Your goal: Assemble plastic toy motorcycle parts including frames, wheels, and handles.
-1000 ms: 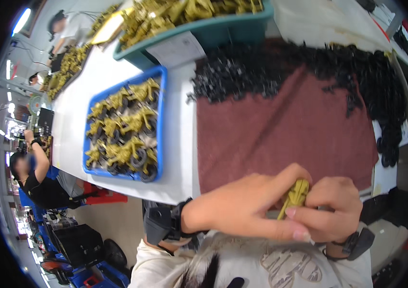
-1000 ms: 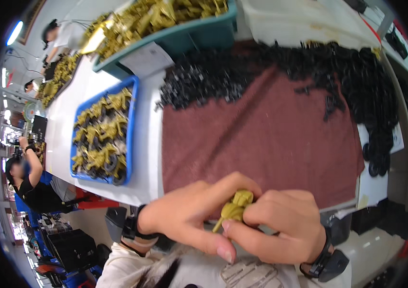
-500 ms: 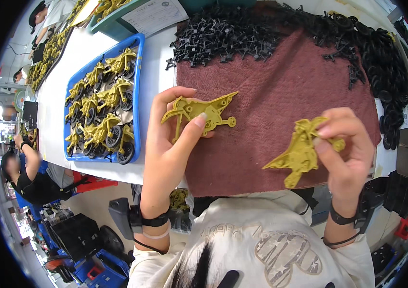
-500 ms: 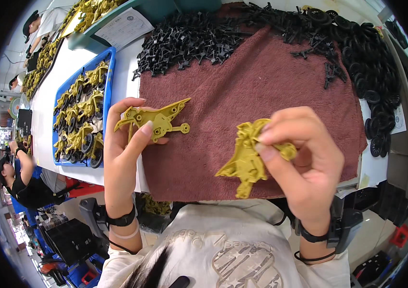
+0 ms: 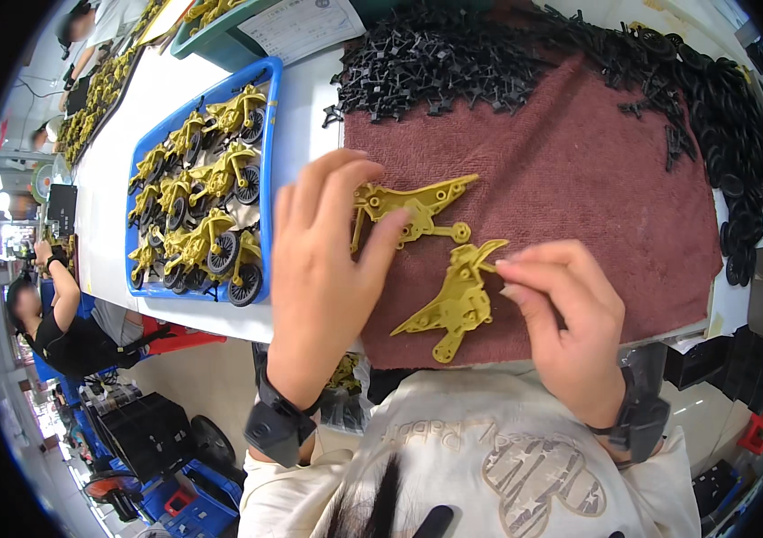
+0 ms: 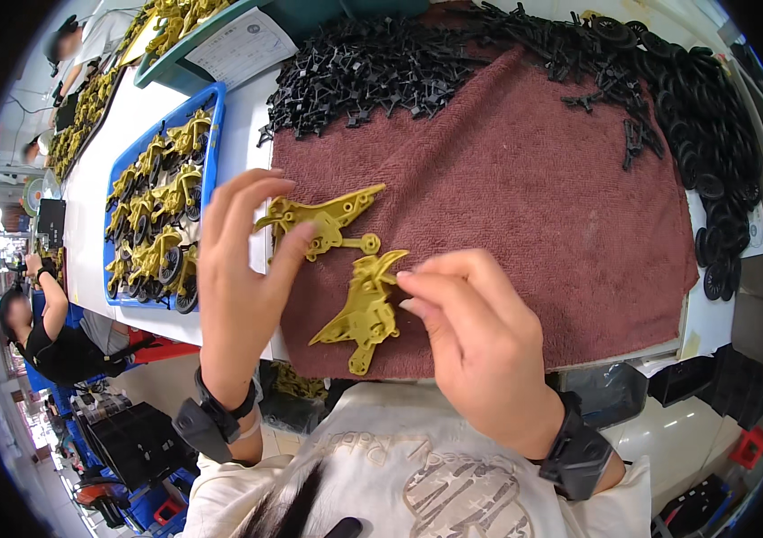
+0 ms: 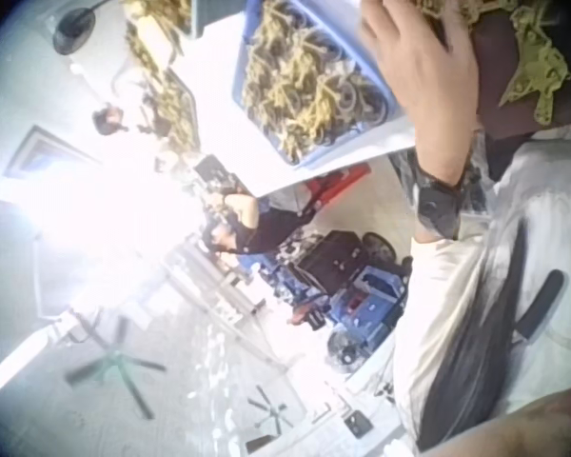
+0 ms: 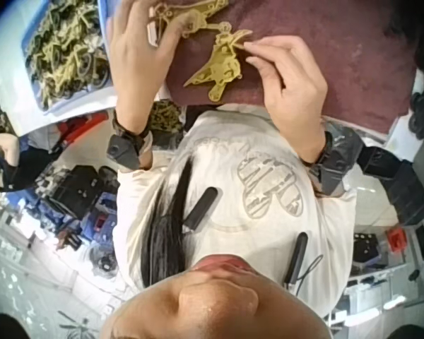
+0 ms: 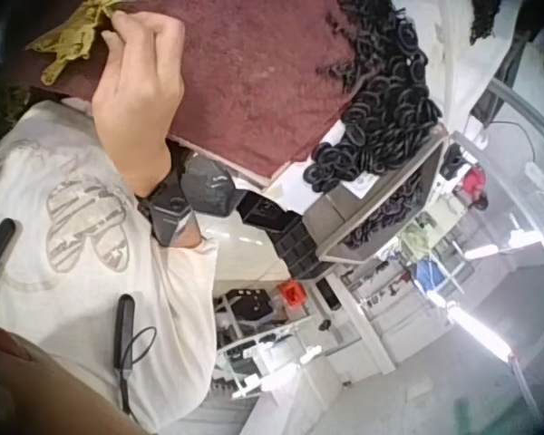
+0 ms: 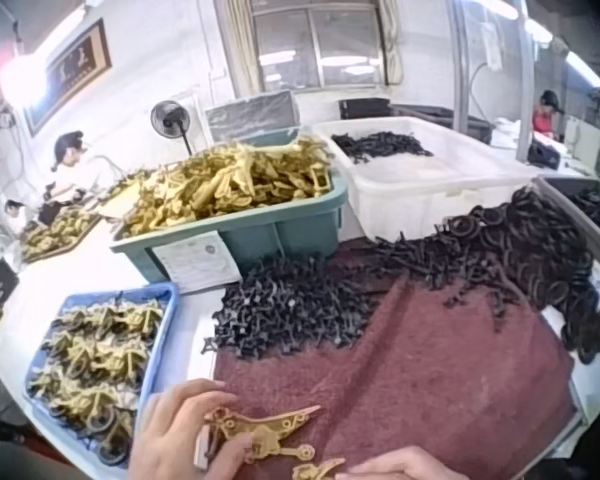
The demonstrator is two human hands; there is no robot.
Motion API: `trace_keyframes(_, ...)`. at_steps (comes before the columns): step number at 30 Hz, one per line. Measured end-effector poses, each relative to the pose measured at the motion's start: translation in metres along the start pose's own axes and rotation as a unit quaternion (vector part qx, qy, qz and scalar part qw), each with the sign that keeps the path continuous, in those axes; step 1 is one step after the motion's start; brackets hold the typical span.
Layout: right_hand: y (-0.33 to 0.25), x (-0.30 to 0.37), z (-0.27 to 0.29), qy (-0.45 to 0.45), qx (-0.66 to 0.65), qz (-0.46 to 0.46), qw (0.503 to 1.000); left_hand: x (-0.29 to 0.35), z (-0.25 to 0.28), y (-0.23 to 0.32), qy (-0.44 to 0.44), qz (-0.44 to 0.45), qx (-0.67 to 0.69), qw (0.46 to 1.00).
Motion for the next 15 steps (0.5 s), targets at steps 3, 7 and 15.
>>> trace_keyframes(3,-0.003,-0.006,-0.002,0.013,0.092,0.089,0.992,-0.011,0.016,-0.013,0.037,0.002,-0.011,0.999)
trace_keyframes(7,0.001,-0.005,0.003,-0.015,0.136,0.096,0.986,-0.056,0.050,-0.026,0.045,-0.030,0.027,0.998)
trace_keyframes(15,-0.019,-0.003,0.011,-0.106,0.144,0.158,0.971,-0.201,0.075,-0.114,0.106,-0.117,-0.021,0.987)
Point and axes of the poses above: each hand's wrist, its own x-axis away from the middle knuckle, its own z-axis out of the back of the hand, y = z × x, the point moved 3 cm from there along -x, towards the middle knuckle, and after that the axes turned 7 degrees about -z, right-handed, at the moved point
